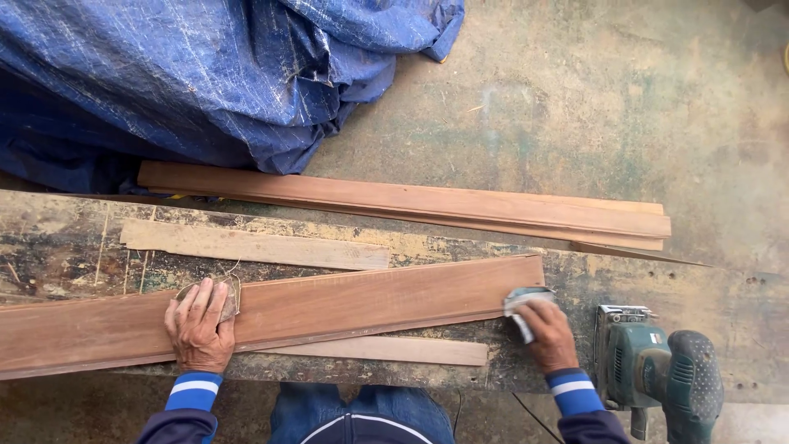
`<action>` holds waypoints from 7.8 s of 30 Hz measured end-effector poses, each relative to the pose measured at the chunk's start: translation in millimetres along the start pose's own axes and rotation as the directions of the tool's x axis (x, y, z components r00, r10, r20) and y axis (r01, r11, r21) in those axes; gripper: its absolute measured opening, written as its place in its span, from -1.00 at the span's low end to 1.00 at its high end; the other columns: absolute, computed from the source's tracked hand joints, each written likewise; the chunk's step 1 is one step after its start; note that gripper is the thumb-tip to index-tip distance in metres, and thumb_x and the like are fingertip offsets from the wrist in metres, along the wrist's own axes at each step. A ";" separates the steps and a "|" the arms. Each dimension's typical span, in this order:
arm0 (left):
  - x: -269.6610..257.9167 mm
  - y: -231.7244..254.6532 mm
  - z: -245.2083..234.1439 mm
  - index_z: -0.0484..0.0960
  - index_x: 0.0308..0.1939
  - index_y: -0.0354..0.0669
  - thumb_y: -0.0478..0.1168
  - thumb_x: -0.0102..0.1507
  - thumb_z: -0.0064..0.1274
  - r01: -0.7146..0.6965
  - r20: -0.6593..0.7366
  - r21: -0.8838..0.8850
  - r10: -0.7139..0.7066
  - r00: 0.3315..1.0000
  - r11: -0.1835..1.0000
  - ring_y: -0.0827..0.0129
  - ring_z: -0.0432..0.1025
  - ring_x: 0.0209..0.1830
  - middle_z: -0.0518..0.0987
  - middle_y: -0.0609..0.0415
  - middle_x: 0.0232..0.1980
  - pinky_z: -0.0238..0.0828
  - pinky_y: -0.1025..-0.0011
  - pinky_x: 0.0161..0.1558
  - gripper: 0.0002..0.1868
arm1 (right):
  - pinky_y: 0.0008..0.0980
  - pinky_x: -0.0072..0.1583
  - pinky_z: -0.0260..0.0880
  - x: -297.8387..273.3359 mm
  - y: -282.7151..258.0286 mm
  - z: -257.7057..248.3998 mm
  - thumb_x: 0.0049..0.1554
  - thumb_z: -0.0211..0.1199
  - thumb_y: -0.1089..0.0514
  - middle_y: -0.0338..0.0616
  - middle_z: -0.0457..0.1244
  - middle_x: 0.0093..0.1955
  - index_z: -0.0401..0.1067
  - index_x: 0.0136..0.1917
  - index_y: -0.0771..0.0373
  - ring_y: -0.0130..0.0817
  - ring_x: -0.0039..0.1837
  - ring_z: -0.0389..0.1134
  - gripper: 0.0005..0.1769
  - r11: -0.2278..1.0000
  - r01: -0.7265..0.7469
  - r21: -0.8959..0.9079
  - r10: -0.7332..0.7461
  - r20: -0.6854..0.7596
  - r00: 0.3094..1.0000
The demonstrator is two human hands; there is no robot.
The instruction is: Sanding wooden planks manually using sandpaper and a sanding block.
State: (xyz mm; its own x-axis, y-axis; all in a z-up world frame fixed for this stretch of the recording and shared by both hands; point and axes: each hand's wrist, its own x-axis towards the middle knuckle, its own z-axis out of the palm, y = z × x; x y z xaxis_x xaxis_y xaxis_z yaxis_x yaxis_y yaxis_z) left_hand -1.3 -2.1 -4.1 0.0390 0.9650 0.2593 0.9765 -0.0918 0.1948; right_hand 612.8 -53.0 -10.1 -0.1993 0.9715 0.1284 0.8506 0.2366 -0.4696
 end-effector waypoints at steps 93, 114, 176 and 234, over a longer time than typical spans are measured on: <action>17.0 -0.8 -15.1 0.47 0.34 0.00 -0.19 0.09 0.15 0.002 0.060 -0.135 0.007 0.998 0.991 0.10 0.20 0.42 0.36 0.00 0.45 0.00 -0.13 0.41 -0.32 | -0.05 0.51 0.10 86.7 -354.8 221.8 -0.11 0.15 0.46 0.04 0.18 0.51 0.27 0.49 0.16 -0.04 0.56 0.14 -0.14 0.992 0.000 0.124 0.010 -0.086 0.996; 37.0 -93.8 -59.3 0.52 0.30 0.03 -0.17 0.11 0.20 -0.470 0.077 -0.298 0.512 0.856 0.831 0.11 0.23 0.39 0.41 0.05 0.41 0.01 -0.03 0.42 -0.37 | -0.03 0.48 0.21 126.4 -355.5 212.2 0.12 0.25 0.23 -0.03 0.25 0.46 0.35 0.44 0.11 -0.07 0.47 0.28 -0.40 0.999 -0.040 0.004 0.040 -0.253 0.967; 27.8 181.3 34.1 0.44 0.21 -0.38 -0.28 0.25 0.15 -0.578 0.099 -0.333 0.637 0.764 0.745 -0.03 0.38 0.39 0.42 -0.27 0.38 0.29 0.02 0.41 -0.52 | -0.07 0.53 0.15 20.6 -62.3 61.1 -0.16 -0.02 0.50 0.17 0.19 0.50 0.35 0.39 0.37 0.14 0.55 0.14 -0.21 0.841 -0.528 -0.119 0.465 -0.339 0.818; 17.5 277.4 72.6 0.34 0.43 -0.36 0.09 0.35 0.09 -0.665 0.199 -0.442 0.789 0.582 0.602 -0.06 0.22 0.50 0.35 -0.33 0.48 0.11 -0.03 0.47 -0.26 | -0.06 0.50 0.14 23.7 -66.7 35.2 -0.24 0.01 0.47 0.23 0.15 0.51 0.28 0.43 0.42 0.21 0.55 0.10 -0.11 0.875 -0.468 -0.128 0.440 -0.195 0.876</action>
State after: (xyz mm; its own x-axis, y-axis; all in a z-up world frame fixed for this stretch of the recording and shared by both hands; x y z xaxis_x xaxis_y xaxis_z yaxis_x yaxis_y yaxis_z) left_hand 285.6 7.2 -14.2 0.8351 0.5376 0.1167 0.4681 -0.8058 0.3628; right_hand 534.2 -45.2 -6.5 0.2947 0.9525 0.0764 0.8993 -0.2494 -0.3593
